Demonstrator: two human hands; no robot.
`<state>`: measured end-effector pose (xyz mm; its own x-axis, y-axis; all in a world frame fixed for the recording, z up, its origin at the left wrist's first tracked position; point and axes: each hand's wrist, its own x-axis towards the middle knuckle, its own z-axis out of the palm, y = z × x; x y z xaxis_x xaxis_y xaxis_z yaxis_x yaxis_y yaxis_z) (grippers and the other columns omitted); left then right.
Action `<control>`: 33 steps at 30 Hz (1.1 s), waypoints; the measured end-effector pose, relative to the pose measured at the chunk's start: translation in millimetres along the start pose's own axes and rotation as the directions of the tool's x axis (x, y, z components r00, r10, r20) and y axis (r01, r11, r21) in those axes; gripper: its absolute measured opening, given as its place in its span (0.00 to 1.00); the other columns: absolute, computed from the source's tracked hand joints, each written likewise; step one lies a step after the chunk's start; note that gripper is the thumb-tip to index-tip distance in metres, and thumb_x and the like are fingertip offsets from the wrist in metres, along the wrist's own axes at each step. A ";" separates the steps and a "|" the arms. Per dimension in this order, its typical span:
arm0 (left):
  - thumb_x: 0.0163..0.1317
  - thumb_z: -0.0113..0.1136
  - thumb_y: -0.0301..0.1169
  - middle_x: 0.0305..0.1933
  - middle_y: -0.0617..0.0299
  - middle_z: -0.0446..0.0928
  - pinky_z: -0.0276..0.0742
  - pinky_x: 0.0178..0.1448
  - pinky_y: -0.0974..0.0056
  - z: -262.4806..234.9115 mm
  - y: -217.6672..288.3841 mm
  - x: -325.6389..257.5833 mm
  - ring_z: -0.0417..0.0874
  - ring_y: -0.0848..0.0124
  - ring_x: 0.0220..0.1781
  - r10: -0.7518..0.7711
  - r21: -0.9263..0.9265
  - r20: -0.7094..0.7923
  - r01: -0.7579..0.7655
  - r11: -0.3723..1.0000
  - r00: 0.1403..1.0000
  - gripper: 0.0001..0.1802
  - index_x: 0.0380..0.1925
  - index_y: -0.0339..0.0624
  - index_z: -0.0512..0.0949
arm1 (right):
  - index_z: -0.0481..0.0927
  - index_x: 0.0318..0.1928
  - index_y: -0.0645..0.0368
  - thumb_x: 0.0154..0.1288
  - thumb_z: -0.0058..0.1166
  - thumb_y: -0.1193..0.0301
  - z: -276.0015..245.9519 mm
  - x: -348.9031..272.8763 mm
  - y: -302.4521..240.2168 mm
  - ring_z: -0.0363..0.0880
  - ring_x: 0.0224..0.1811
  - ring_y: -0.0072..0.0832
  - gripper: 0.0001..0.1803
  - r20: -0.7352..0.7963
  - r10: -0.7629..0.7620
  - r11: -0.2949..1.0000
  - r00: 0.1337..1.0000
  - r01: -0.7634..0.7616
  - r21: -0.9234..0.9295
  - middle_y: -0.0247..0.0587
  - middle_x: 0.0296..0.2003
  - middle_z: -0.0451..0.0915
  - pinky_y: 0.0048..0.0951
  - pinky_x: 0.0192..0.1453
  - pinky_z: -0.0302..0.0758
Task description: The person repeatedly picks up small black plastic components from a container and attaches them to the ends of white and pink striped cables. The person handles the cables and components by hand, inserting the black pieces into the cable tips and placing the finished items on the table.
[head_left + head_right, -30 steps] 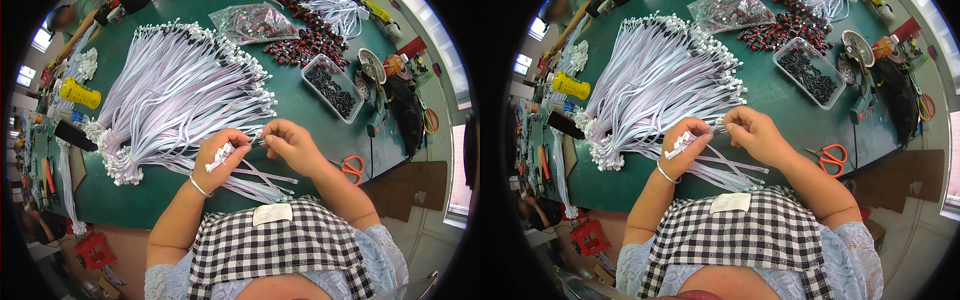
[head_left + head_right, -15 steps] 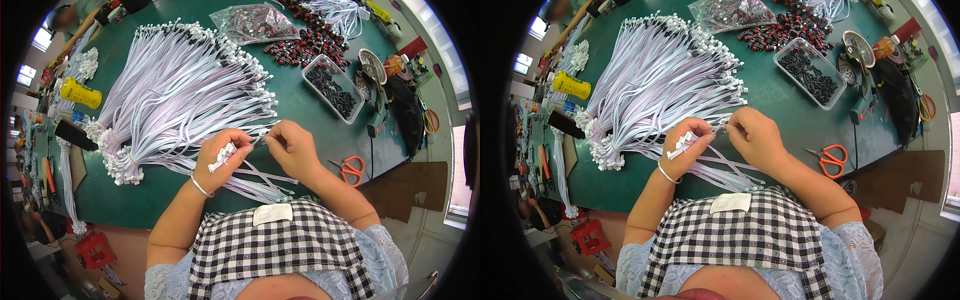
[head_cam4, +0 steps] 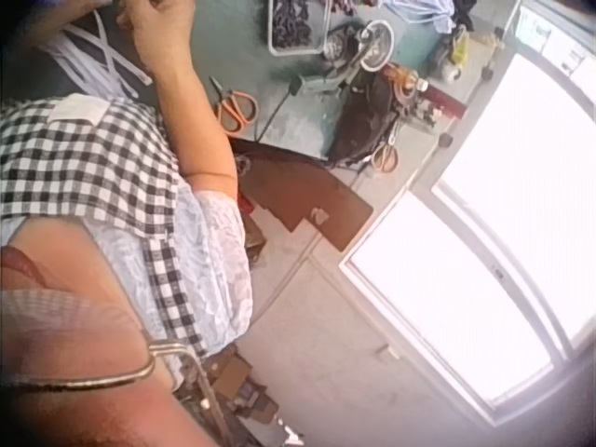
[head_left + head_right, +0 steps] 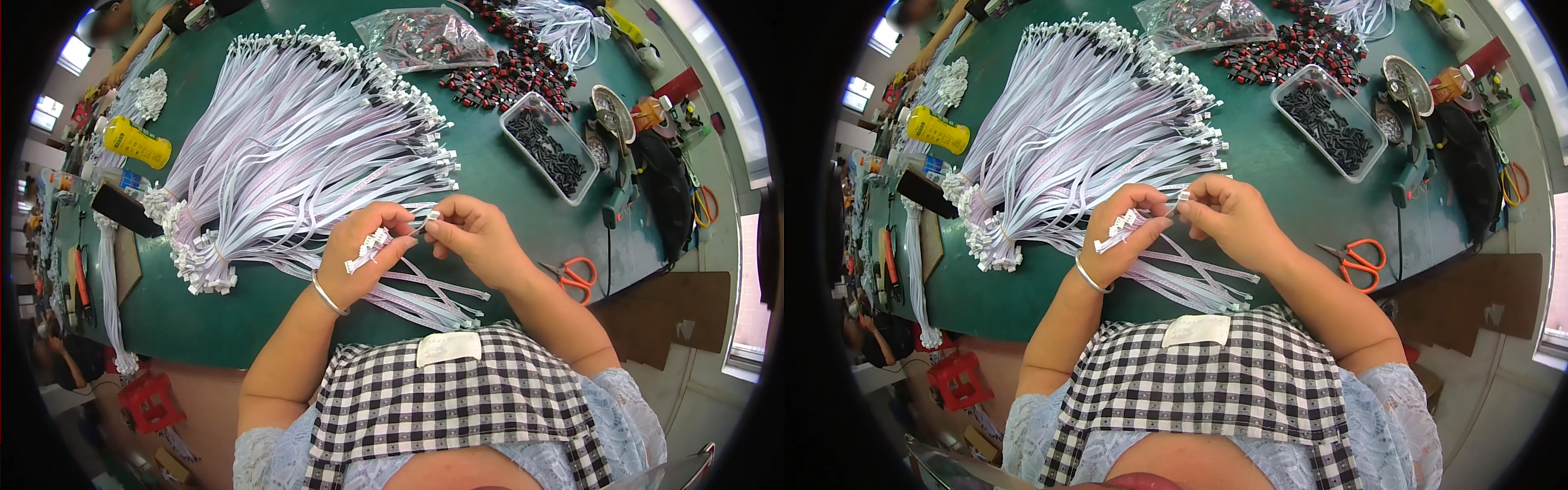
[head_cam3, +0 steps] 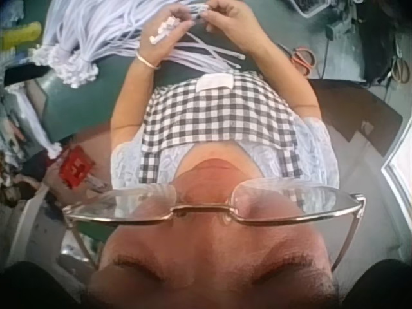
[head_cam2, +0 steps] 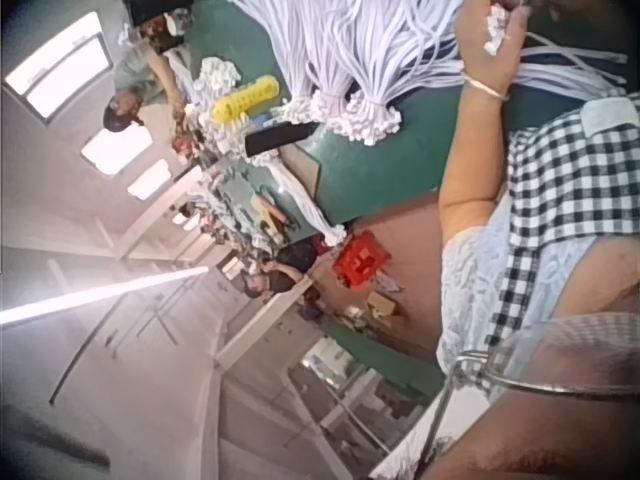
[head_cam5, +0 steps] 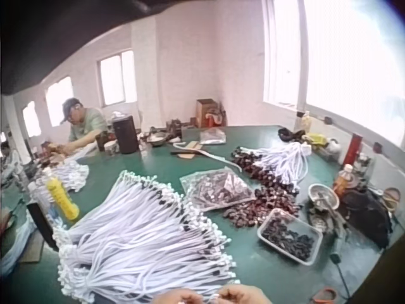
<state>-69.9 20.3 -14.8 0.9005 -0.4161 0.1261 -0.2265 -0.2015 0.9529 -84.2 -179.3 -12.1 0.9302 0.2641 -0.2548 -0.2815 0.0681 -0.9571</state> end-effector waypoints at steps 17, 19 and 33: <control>0.55 0.62 0.24 0.37 0.62 0.77 0.73 0.39 0.73 -3.1 -4.0 -0.1 0.76 0.79 0.36 -0.042 -0.133 0.105 0.056 0.990 0.994 0.16 0.45 0.39 0.74 | 0.78 0.36 0.60 0.59 0.58 0.74 4.3 -3.1 -4.0 0.76 0.27 0.22 0.06 0.051 -0.170 0.860 0.984 0.173 -0.480 0.33 0.29 0.77 0.25 0.31 0.72; 0.55 0.62 0.25 0.37 0.61 0.78 0.73 0.41 0.71 -3.3 -1.1 0.8 0.78 0.76 0.38 -0.044 -0.142 0.127 0.062 0.988 0.991 0.15 0.43 0.39 0.74 | 0.79 0.33 0.58 0.55 0.60 0.72 1.2 -5.5 -8.3 0.74 0.30 0.32 0.05 0.080 -0.266 0.753 0.961 0.258 -0.606 0.36 0.29 0.76 0.32 0.35 0.70; 0.60 0.59 0.26 0.35 0.58 0.79 0.74 0.43 0.66 -20.7 3.0 0.1 0.80 0.69 0.36 0.235 -0.168 -0.260 -0.284 0.944 0.937 0.04 0.35 0.38 0.78 | 0.78 0.29 0.52 0.49 0.62 0.70 -11.4 2.1 12.8 0.70 0.44 0.32 0.06 0.177 -0.568 0.088 0.804 0.273 -0.958 0.30 0.37 0.74 0.37 0.48 0.64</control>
<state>-62.9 38.0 -6.3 0.8866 -0.2065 0.4140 -0.4070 0.0771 0.9101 -83.2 -188.9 -26.4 0.8660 0.3437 0.3632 0.4547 -0.8435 -0.2859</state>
